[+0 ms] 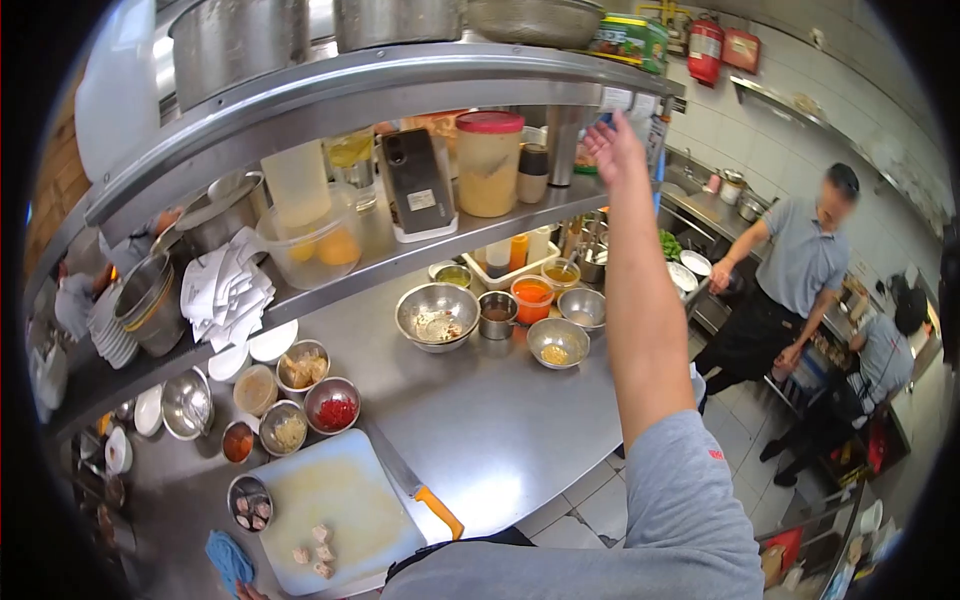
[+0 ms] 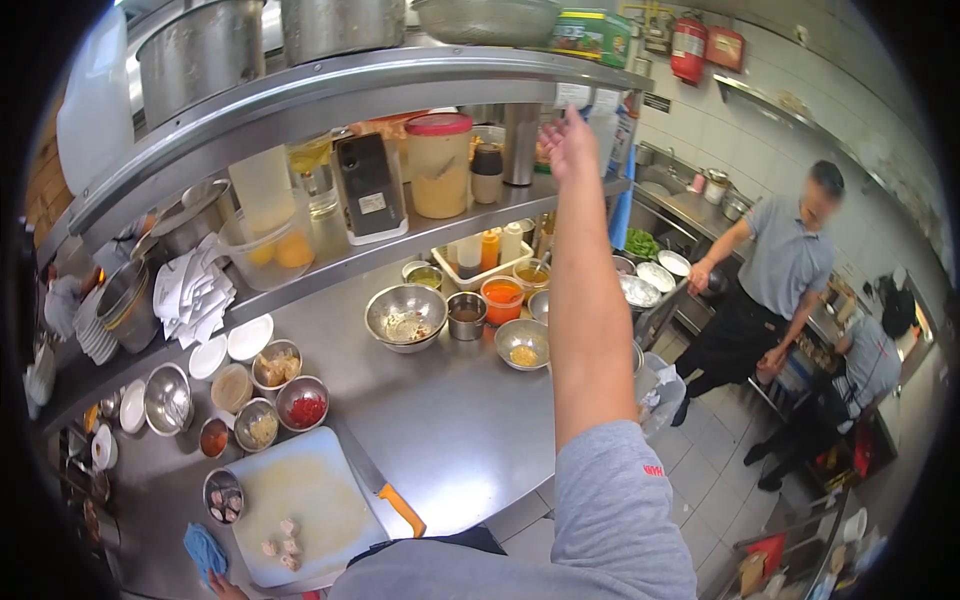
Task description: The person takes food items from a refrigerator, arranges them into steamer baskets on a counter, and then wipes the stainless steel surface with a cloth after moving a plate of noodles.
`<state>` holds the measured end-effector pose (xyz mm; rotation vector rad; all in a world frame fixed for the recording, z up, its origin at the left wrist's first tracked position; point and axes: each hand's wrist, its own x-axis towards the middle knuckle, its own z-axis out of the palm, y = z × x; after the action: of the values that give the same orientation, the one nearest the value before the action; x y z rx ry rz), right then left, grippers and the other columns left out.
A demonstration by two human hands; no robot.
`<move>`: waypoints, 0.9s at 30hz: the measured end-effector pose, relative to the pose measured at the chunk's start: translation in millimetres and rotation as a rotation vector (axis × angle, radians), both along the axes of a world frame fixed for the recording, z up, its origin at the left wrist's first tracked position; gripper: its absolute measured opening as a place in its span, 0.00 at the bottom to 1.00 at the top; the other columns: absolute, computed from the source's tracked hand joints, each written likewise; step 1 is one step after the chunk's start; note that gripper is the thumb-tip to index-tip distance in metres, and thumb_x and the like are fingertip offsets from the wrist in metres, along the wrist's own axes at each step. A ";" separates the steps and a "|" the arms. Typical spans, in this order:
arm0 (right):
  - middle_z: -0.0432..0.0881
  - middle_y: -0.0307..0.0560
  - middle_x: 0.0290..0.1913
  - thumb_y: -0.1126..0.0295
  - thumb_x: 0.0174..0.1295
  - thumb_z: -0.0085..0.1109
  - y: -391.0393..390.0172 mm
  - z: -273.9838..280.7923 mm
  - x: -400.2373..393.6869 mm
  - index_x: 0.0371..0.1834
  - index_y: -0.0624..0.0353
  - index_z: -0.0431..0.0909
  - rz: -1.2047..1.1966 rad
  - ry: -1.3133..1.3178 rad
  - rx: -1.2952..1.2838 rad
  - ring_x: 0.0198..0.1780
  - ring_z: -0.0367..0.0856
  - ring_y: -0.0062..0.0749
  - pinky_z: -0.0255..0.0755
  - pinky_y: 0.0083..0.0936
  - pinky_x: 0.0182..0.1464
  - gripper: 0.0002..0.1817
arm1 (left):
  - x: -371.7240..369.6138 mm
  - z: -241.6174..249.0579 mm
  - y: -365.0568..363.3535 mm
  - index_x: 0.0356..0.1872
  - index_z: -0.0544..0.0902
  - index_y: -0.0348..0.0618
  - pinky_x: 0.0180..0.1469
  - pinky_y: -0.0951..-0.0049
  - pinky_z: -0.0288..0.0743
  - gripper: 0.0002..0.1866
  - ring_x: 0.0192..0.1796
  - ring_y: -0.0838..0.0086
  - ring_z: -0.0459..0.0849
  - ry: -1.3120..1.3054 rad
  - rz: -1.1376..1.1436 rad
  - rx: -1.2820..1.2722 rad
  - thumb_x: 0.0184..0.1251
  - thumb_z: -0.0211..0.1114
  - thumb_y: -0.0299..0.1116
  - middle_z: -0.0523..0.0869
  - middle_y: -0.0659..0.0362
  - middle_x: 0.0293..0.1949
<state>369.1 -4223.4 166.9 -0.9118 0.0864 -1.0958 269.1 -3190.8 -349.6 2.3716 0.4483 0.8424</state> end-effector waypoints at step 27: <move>0.83 0.42 0.40 0.68 0.67 0.62 416.7 -39.7 18.2 0.54 0.57 0.74 0.625 -0.085 -0.076 0.33 0.82 0.27 0.79 0.24 0.33 0.15 | 13.3 58.1 -40.6 0.63 0.74 0.53 0.44 0.75 0.71 0.18 0.46 0.79 0.75 -0.207 0.021 -0.888 0.75 0.54 0.39 0.80 0.65 0.56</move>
<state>387.4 -3806.7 127.2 -0.8746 -0.2966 -0.5551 282.4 -3231.4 -291.5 1.4534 0.6041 0.6871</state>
